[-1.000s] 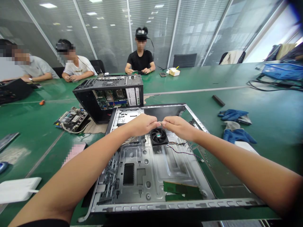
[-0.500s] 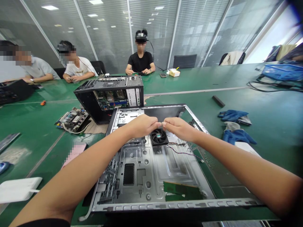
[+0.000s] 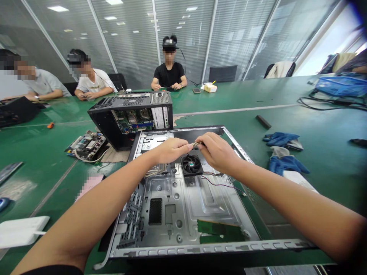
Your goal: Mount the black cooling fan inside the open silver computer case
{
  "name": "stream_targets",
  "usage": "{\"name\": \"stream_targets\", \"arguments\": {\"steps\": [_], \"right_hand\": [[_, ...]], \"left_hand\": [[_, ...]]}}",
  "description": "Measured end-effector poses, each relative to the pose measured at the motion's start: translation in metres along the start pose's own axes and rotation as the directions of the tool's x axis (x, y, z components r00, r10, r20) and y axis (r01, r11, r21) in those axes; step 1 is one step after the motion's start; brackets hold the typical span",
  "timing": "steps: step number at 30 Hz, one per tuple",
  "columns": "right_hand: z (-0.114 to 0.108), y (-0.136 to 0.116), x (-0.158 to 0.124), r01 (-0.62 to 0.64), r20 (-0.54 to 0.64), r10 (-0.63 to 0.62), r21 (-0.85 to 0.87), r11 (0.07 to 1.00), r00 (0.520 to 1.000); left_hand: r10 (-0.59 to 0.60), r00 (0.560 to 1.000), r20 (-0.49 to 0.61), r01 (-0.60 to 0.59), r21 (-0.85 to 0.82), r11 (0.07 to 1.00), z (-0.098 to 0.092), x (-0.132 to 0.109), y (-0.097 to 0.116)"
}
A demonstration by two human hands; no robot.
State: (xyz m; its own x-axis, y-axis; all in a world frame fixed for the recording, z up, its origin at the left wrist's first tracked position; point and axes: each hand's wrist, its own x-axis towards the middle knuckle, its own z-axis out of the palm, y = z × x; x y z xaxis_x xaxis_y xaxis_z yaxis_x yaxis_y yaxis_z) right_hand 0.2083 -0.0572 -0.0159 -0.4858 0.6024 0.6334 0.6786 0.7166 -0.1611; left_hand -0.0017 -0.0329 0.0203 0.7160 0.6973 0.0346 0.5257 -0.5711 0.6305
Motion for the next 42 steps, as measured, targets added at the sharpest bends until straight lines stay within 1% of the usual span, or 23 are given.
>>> {"name": "stream_targets", "arguments": {"steps": [3, 6, 9, 12, 17, 20, 22, 25, 28, 31, 34, 36, 39, 40, 42], "right_hand": [[0.000, -0.002, 0.002, 0.031, -0.089, -0.040, -0.097, 0.995, 0.995], [0.000, -0.005, 0.002, 0.026, -0.156, -0.054, -0.177, 0.984, 0.986], [0.000, -0.007, 0.002, 0.007, -0.177, -0.047, -0.224, 0.975, 0.983], [0.002, -0.007, 0.001, -0.002, -0.146, -0.034, -0.240, 0.971, 0.989], [0.004, -0.004, 0.002, 0.026, -0.095, -0.051, -0.253, 0.967, 0.994], [0.003, -0.002, 0.002, 0.049, -0.024, -0.057, -0.264, 0.963, 0.998], [0.002, -0.002, 0.003, 0.037, 0.031, -0.030, -0.259, 0.965, 0.999], [0.002, 0.000, 0.003, -0.008, 0.076, 0.026, -0.231, 0.973, 0.997], [0.004, 0.002, 0.002, -0.024, 0.122, 0.048, -0.191, 0.981, 0.991], [0.004, 0.002, 0.002, -0.055, 0.197, 0.074, -0.102, 0.993, 0.978], [0.000, -0.001, 0.004, -0.170, 0.306, 0.154, 0.026, 0.985, 0.940], [-0.005, -0.003, 0.007, -0.270, 0.391, 0.211, 0.103, 0.957, 0.896], [-0.011, -0.005, 0.011, -0.390, 0.477, 0.240, 0.246, 0.887, 0.846], [-0.012, -0.005, 0.012, -0.433, 0.505, 0.239, 0.309, 0.847, 0.829], [-0.013, -0.004, 0.013, -0.528, 0.574, 0.230, 0.430, 0.732, 0.786]], "left_hand": [[-0.016, 0.999, 0.031, 0.017, -0.043, 0.999, 0.000, -0.001, 0.002], [0.003, 0.998, 0.063, 0.003, -0.099, 0.995, 0.000, -0.001, 0.003], [0.042, 0.994, 0.099, -0.024, -0.175, 0.984, 0.001, -0.002, 0.002], [0.061, 0.993, 0.103, -0.037, -0.216, 0.976, 0.001, -0.002, 0.001], [0.073, 0.994, 0.087, -0.047, -0.268, 0.962, 0.001, -0.002, -0.002], [0.050, 0.994, 0.093, -0.018, -0.321, 0.947, 0.002, -0.002, -0.003], [0.040, 0.995, 0.090, -0.009, -0.316, 0.949, 0.002, -0.002, -0.002], [0.046, 0.997, 0.058, -0.033, -0.214, 0.976, 0.002, -0.001, 0.000], [0.051, 0.999, -0.003, -0.051, 0.006, 0.999, 0.002, -0.001, 0.003], [0.068, 0.997, -0.024, -0.062, 0.204, 0.977, 0.003, -0.002, 0.002], [0.083, 0.996, -0.014, -0.074, 0.320, 0.944, 0.004, -0.002, 0.000], [0.089, 0.996, -0.010, -0.078, 0.386, 0.919, 0.004, -0.001, -0.001], [0.098, 0.995, -0.001, -0.087, 0.454, 0.887, 0.004, -0.001, 0.000], [0.102, 0.995, 0.003, -0.092, 0.461, 0.883, 0.003, -0.001, 0.000], [0.111, 0.994, 0.006, -0.102, 0.448, 0.888, 0.003, -0.001, 0.001]]}}
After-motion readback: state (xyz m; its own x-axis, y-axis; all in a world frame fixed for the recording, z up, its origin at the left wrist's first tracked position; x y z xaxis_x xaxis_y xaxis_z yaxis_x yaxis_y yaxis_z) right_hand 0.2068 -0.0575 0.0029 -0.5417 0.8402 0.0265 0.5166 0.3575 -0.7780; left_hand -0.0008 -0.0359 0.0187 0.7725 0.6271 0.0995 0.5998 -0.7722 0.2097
